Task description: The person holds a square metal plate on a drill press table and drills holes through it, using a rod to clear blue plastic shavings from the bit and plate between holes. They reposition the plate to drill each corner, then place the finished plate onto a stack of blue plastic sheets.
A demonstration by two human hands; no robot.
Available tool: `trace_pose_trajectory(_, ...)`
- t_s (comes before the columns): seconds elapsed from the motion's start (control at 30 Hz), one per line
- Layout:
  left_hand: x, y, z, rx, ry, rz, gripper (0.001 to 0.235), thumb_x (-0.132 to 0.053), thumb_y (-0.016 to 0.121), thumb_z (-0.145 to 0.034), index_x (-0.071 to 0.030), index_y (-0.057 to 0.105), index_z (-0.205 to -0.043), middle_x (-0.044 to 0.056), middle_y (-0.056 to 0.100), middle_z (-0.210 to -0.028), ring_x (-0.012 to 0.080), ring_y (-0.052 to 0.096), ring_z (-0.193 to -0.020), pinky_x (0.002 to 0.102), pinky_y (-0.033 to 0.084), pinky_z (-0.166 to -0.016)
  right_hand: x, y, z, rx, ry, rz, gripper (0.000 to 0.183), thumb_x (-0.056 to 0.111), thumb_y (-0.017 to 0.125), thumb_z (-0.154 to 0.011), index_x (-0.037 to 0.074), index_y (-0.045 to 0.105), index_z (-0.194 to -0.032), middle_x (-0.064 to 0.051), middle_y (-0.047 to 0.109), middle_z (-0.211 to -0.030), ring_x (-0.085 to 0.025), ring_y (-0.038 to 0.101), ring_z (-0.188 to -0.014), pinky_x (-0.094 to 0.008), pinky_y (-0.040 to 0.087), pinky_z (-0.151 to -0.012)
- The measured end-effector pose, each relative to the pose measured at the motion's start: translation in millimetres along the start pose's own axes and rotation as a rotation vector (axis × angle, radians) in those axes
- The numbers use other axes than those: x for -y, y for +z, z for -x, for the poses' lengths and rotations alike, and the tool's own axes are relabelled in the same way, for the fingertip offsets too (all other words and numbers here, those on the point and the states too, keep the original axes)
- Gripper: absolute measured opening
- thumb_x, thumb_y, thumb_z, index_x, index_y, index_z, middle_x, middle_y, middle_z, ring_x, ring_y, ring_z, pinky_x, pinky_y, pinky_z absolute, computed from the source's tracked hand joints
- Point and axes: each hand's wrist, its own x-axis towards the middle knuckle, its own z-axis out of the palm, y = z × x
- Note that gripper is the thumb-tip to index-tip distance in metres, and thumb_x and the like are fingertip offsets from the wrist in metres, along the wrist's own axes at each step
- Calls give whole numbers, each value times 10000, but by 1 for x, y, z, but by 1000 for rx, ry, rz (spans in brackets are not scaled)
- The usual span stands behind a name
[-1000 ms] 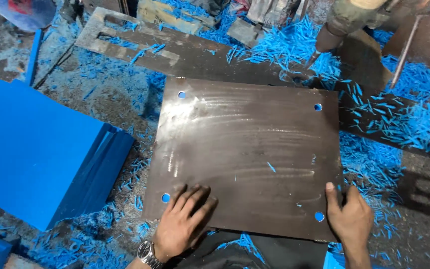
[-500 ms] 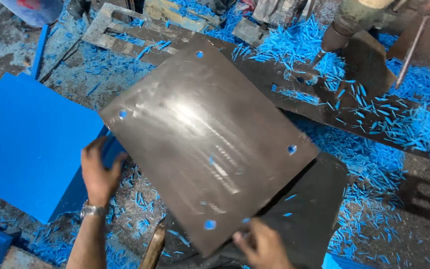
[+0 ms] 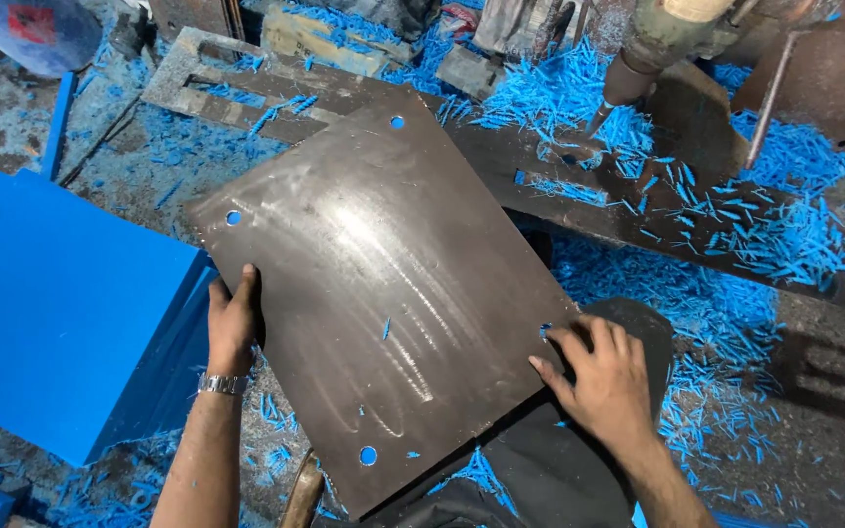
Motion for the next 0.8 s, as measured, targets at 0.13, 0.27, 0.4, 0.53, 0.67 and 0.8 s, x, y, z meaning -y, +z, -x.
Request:
trace_pose_trajectory(0.13, -16, 11, 9, -77, -8, 51, 619, -428, 618, -1031, 29, 472, -1423, 279, 579, -1355, 397, 564, -1230, 507, 474, -990, -11, 7, -11, 184, -63, -24, 491, 614, 571, -927, 200, 701, -1158, -96, 545, -1310, -328, 529, -1223, -502, 436, -986)
trace_pose_trajectory(0.27, -10, 13, 3, -130, -22, 19, 710, -507, 651, -1050, 21, 457, -1482, 353, 514, -1432, 525, 454, -1370, 664, 401, -1063, -5, 5, -13, 290, -133, -50, 520, 612, 547, -964, 131, 646, -1136, -112, 511, -1319, -356, 478, -1312, -550, 387, -1054)
trace_pose_trajectory(0.4, -13, 2, 8, -53, 8, -44, 623, -457, 558, -1010, 19, 494, -1407, 213, 606, -1384, 316, 645, -1184, 410, 523, -964, -8, 11, 12, 275, -183, -142, 726, 771, 524, -866, 70, 645, -1015, -137, 501, -1383, -343, 434, -1342, -605, 318, -1121)
trace_pose_trajectory(0.53, -14, -3, 20, 23, -17, -17, 612, -416, 571, -998, 25, 498, -1416, 195, 624, -1358, 270, 642, -1139, 374, 513, -949, -7, -1, 50, 322, -266, -198, 983, 819, 837, -652, 58, 590, -1223, -114, 500, -1420, -336, 434, -1359, -581, 292, -1111)
trace_pose_trajectory(0.67, -13, 1, 37, 55, -19, 25, 533, -337, 586, -997, 31, 537, -1379, 181, 648, -1313, 233, 628, -1093, 333, 497, -932, -56, 83, 154, 491, -296, 28, 977, 796, 834, -674, 150, 519, -1335, -32, 309, -1611, -297, 227, -1483, -629, 200, -1129)
trace_pose_trajectory(0.8, -19, 15, 49, 99, -73, 126, 496, -288, 596, -991, 37, 547, -1363, 200, 661, -1265, 238, 636, -1030, 331, 509, -891, -35, 82, 187, 28, -300, 117, 137, 213, 713, -872, 213, 773, -996, 91, 681, -1291, -147, 578, -1201, -494, 370, -1028)
